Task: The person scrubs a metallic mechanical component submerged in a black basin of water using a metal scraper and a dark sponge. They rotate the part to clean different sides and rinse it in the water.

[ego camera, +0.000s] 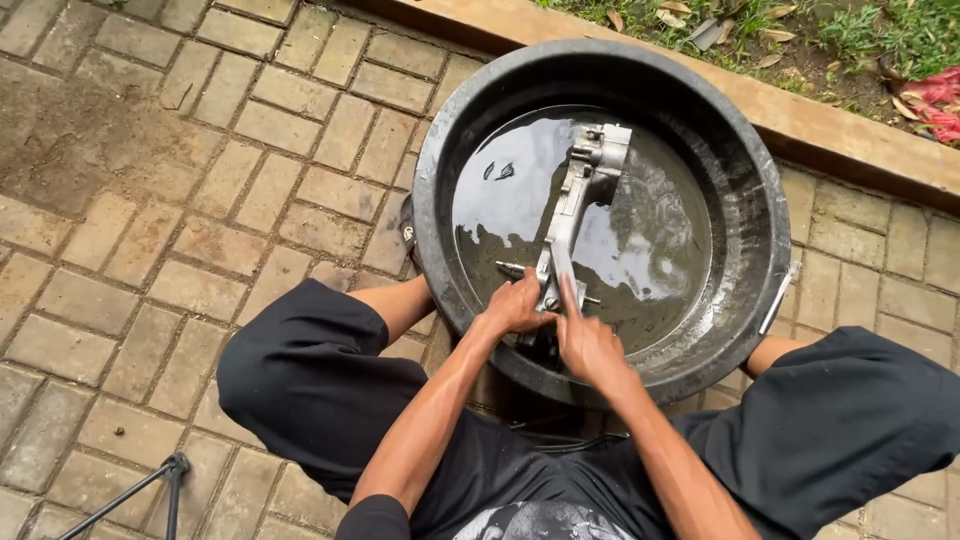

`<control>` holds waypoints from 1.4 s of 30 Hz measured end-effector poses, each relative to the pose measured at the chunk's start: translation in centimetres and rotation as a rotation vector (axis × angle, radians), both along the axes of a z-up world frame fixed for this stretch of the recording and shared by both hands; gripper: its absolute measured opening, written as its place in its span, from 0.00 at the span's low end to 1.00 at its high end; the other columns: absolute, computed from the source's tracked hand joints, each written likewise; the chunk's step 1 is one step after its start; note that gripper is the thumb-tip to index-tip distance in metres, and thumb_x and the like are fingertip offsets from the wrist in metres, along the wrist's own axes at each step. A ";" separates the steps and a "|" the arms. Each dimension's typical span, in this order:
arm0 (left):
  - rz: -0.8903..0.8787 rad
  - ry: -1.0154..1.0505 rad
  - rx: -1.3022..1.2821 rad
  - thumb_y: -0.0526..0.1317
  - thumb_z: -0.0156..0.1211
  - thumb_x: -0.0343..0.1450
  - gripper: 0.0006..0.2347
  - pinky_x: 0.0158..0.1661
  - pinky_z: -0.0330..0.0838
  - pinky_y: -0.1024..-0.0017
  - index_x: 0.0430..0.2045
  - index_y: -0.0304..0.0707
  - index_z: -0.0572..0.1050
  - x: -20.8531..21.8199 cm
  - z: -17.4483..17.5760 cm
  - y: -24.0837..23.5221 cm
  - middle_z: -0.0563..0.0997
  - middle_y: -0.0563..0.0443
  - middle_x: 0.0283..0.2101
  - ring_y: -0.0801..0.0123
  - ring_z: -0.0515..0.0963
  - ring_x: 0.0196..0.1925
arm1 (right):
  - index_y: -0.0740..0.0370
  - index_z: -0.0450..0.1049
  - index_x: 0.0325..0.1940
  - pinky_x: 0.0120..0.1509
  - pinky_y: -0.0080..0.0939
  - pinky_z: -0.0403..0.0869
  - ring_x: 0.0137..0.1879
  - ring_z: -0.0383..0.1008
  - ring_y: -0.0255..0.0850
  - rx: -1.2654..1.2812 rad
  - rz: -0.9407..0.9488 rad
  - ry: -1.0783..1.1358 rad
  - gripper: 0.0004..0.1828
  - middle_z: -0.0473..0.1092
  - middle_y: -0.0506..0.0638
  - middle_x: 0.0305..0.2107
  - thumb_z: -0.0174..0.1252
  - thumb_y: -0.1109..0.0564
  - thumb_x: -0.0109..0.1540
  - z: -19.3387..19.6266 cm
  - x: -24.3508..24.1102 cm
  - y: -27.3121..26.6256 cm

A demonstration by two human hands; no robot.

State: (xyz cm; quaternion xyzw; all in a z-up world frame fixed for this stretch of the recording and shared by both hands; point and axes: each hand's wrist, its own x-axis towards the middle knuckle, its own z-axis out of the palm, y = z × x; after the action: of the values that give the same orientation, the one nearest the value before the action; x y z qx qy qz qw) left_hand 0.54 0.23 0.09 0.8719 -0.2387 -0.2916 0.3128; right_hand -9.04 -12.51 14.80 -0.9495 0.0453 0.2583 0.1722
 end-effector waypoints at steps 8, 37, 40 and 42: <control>-0.092 -0.074 0.062 0.58 0.62 0.66 0.46 0.69 0.54 0.41 0.63 0.07 0.49 -0.1 -0.7 0.2 0.68 0.18 0.63 0.39 0.70 0.67 | 0.42 0.30 0.82 0.54 0.74 0.73 0.47 0.77 0.77 0.030 0.002 -0.011 0.38 0.74 0.82 0.40 0.33 0.51 0.68 -1.7 2.2 -1.2; 0.546 0.045 -0.315 0.50 0.66 0.66 0.32 0.51 0.73 0.37 0.55 0.26 0.58 -4.4 -0.9 -2.7 0.78 0.22 0.45 0.29 0.80 0.50 | 0.34 0.49 0.80 0.46 0.66 0.78 0.46 0.81 0.64 0.016 0.148 -0.184 0.30 0.78 0.64 0.40 0.38 0.49 0.72 -1.7 5.6 -3.9; 0.484 -0.032 -0.308 0.53 0.64 0.67 0.37 0.51 0.73 0.37 0.58 0.17 0.55 -3.6 -0.3 -2.2 0.77 0.17 0.47 0.27 0.80 0.50 | 0.27 0.45 0.80 0.47 0.73 0.74 0.49 0.77 0.71 0.050 0.167 -0.126 0.33 0.77 0.67 0.44 0.38 0.48 0.70 1.0 5.5 -5.2; 0.479 -0.035 -0.320 0.52 0.62 0.68 0.40 0.51 0.72 0.37 0.60 0.06 0.54 -4.2 -0.4 -2.4 0.76 0.14 0.48 0.25 0.79 0.50 | 0.29 0.47 0.79 0.53 0.73 0.74 0.53 0.76 0.72 0.004 0.190 0.011 0.33 0.75 0.67 0.51 0.39 0.47 0.69 2.1 4.3 -7.3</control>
State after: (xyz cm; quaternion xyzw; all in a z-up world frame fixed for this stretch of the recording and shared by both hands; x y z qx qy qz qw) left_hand -3.68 -2.16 -0.28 0.8479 -0.0744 -0.1530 0.5022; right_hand -4.75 -19.85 16.91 -0.9477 -0.0445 0.2790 0.1483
